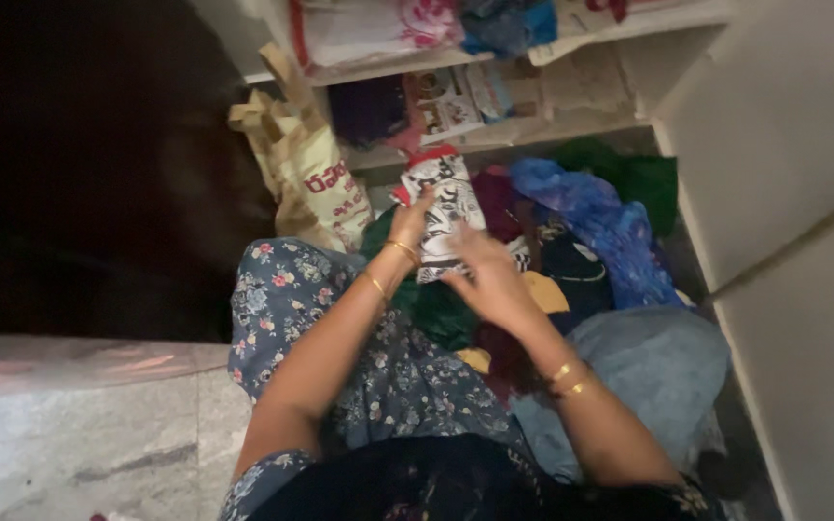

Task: The person sits on the floor and folds various garments one by one, including a purple shirt, a red patterned cloth, a maroon top, a red lace scarf, a blue floral cloth, a brown cloth, and a yellow cloth. Each item is unfolded, smoothed, and folded into a compact shape before being placed on a growing stack.

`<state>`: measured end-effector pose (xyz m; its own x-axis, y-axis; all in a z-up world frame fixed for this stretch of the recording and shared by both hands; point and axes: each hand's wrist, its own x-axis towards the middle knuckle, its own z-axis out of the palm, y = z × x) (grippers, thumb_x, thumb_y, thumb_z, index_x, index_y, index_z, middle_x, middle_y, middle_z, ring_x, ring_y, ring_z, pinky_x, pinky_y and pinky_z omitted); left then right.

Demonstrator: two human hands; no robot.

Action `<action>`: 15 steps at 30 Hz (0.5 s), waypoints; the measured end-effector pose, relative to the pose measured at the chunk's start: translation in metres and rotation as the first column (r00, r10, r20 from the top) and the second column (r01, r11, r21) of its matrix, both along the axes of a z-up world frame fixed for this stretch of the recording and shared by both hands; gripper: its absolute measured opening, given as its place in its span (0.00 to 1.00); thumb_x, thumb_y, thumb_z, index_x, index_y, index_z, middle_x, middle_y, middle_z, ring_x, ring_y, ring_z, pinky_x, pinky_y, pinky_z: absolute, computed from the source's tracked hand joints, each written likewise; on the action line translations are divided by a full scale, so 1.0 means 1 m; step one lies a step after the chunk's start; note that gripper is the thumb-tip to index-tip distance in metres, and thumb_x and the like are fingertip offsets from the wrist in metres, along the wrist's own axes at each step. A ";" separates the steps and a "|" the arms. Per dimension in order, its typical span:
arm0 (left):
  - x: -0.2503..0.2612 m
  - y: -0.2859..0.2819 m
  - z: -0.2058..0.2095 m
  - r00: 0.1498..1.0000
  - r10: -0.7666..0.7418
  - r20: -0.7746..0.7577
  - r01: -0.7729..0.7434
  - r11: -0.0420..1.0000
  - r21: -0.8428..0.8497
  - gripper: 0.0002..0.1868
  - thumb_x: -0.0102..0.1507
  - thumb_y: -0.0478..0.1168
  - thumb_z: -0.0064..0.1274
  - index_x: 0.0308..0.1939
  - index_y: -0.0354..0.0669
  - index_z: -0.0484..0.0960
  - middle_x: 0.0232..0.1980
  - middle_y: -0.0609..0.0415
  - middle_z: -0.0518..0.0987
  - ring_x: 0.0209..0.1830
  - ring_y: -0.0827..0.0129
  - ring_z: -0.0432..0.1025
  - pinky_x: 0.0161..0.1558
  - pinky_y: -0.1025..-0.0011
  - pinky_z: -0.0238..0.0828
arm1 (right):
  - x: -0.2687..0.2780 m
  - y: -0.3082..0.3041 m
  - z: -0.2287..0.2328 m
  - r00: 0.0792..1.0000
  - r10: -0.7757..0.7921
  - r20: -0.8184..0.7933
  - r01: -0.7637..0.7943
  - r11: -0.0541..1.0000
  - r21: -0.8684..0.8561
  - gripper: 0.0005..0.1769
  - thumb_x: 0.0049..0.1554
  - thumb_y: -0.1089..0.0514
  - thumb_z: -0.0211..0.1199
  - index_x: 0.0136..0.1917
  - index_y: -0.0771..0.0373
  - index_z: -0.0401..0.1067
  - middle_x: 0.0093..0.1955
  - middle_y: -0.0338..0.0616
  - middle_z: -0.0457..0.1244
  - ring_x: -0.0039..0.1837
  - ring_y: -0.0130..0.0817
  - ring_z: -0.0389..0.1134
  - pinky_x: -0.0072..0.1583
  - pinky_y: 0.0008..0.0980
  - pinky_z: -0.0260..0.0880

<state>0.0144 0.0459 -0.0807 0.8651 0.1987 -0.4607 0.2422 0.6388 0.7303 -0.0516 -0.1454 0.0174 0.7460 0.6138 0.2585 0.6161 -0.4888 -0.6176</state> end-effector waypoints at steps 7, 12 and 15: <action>-0.006 0.010 0.012 0.914 -0.387 0.121 0.383 0.922 0.056 0.14 0.60 0.32 0.60 0.48 0.29 0.84 0.45 0.47 0.85 0.41 0.64 0.81 0.44 0.68 0.80 | 0.072 -0.012 -0.095 0.645 0.071 -0.761 0.436 0.784 0.442 0.39 0.55 0.59 0.73 0.74 0.69 0.60 0.65 0.57 0.67 0.61 0.36 0.70 0.58 0.29 0.73; 0.016 0.017 -0.007 0.992 -0.128 -0.004 0.128 0.984 0.124 0.12 0.59 0.30 0.58 0.45 0.26 0.82 0.41 0.43 0.84 0.35 0.59 0.80 0.36 0.62 0.79 | 0.080 0.018 -0.120 0.672 0.021 -0.740 0.500 0.724 0.475 0.41 0.52 0.68 0.69 0.76 0.63 0.57 0.63 0.49 0.67 0.61 0.33 0.69 0.57 0.30 0.73; 0.033 0.030 -0.042 0.999 -0.039 0.036 0.034 0.991 0.127 0.12 0.60 0.31 0.58 0.45 0.26 0.82 0.40 0.42 0.83 0.34 0.58 0.79 0.35 0.60 0.78 | 0.085 0.026 -0.101 0.538 -0.019 -0.843 0.580 0.734 0.354 0.39 0.54 0.70 0.63 0.76 0.57 0.58 0.63 0.47 0.65 0.58 0.33 0.68 0.53 0.32 0.72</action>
